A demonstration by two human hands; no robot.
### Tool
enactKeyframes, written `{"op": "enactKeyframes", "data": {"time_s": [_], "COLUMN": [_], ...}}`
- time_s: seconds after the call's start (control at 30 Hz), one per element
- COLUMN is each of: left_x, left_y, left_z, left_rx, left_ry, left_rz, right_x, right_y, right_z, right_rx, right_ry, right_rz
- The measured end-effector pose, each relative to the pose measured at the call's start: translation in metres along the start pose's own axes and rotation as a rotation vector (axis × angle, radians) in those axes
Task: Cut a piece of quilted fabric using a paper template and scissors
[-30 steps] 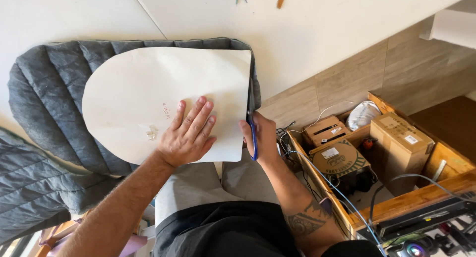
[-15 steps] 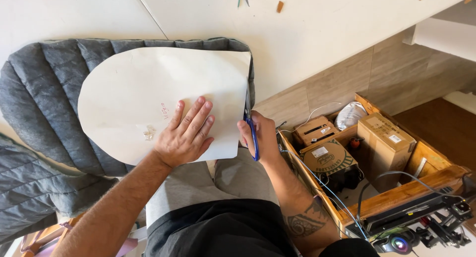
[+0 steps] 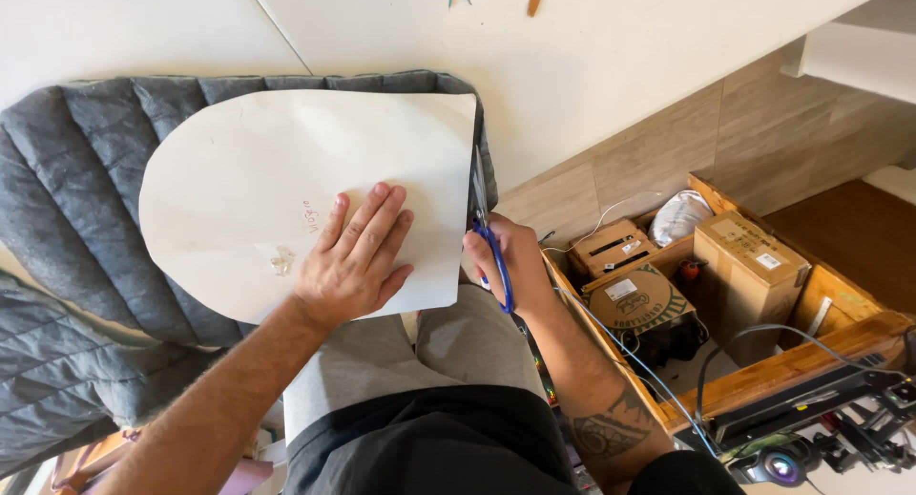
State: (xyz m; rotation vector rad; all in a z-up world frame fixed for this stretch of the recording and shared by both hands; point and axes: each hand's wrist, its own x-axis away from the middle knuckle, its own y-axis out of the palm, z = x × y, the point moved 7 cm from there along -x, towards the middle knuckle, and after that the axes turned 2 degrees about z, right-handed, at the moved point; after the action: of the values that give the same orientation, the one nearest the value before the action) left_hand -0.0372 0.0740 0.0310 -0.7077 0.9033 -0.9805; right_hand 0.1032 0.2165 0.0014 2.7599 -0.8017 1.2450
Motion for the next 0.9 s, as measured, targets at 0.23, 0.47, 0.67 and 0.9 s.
{"op": "enactKeyframes", "data": {"time_s": [0.23, 0.47, 0.67, 0.9], "left_x": [-0.078, -0.129, -0.141, -0.158], "left_y": [0.004, 0.029, 0.033, 0.037], "left_z": [-0.01, -0.038, -0.043, -0.056], "left_rx": [-0.184, -0.268, -0.191, 0.197], "left_ry": [-0.015, 0.031, -0.139, -0.217], "left_rz": [0.115, 0.286, -0.015, -0.129], "right_x": [-0.006, -0.006, -0.003, -0.007], "right_y": [0.007, 0.011, 0.01, 0.006], "right_z": [0.01, 0.019, 0.018, 0.024], "right_rx": [-0.002, 0.018, 0.146, 0.17], "right_ry": [-0.042, -0.071, -0.029, -0.128], "right_rz": [0.064, 0.111, 0.143, 0.174]}}
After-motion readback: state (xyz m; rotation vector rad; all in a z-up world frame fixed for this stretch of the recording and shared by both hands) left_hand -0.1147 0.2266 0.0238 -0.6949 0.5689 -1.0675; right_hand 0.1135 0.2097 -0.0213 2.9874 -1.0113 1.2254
